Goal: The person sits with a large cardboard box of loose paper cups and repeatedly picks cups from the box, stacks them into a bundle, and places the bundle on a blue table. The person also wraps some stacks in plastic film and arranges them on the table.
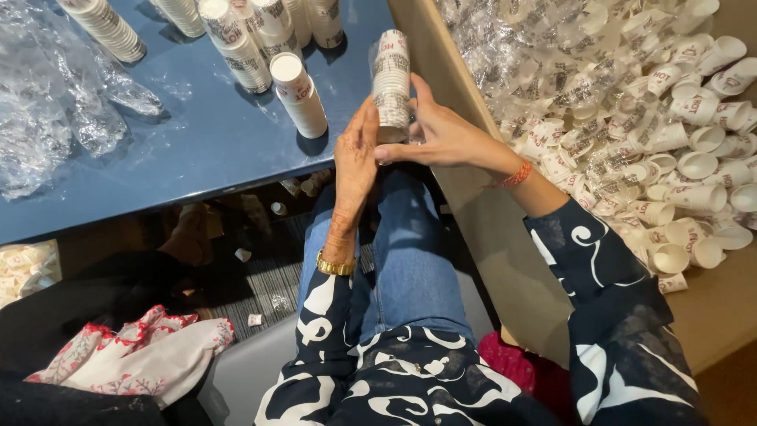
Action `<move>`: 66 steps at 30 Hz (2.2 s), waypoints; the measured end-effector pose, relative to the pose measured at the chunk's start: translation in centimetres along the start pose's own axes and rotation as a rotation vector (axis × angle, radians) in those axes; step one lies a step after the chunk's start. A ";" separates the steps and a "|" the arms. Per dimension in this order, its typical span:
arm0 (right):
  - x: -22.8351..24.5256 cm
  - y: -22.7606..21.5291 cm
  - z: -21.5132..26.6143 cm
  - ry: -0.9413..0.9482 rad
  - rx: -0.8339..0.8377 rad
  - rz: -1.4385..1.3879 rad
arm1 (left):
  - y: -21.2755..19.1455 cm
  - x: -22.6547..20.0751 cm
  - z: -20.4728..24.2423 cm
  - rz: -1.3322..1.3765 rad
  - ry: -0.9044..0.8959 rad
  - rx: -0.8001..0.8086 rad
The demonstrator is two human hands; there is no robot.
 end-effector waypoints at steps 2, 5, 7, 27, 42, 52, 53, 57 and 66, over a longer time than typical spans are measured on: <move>-1.7 -0.1 0.1 0.236 -0.015 0.037 | 0.7 2.6 0.6 0.344 -0.549 0.045; -1.7 -1.1 0.4 0.385 -0.128 -0.011 | 0.0 1.3 1.3 0.126 -0.330 -0.062; -1.8 -1.2 0.1 0.339 -0.175 -0.021 | -0.2 -0.7 1.3 0.107 -0.294 -0.096; 2.1 -2.4 1.2 -0.038 -0.401 0.420 | 1.1 -3.3 7.1 0.212 -0.276 -0.083; 3.7 -2.0 1.8 0.051 -0.268 0.348 | 0.4 -2.0 4.5 0.265 -0.084 -0.062; 2.9 -1.0 1.5 0.051 -0.236 0.359 | 1.7 1.1 4.2 0.456 -0.151 -0.008; 2.6 -0.8 1.4 0.074 -0.221 0.398 | 1.9 1.5 4.3 0.425 -0.158 0.011; 3.8 0.1 1.5 0.046 -0.164 0.450 | 1.6 1.5 4.1 0.387 -0.212 -0.025; 5.5 0.2 1.7 0.088 0.034 0.277 | -0.1 2.2 4.0 0.250 -0.187 -0.194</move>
Point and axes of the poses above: each hand's wrist, its own z-axis away from the middle knuckle, its own y-axis out of the palm, x = y × z, the point moved 7 cm from there along -z, towards the middle knuckle, and after that the axes turned 6 degrees about y, right-handed, at the moved point
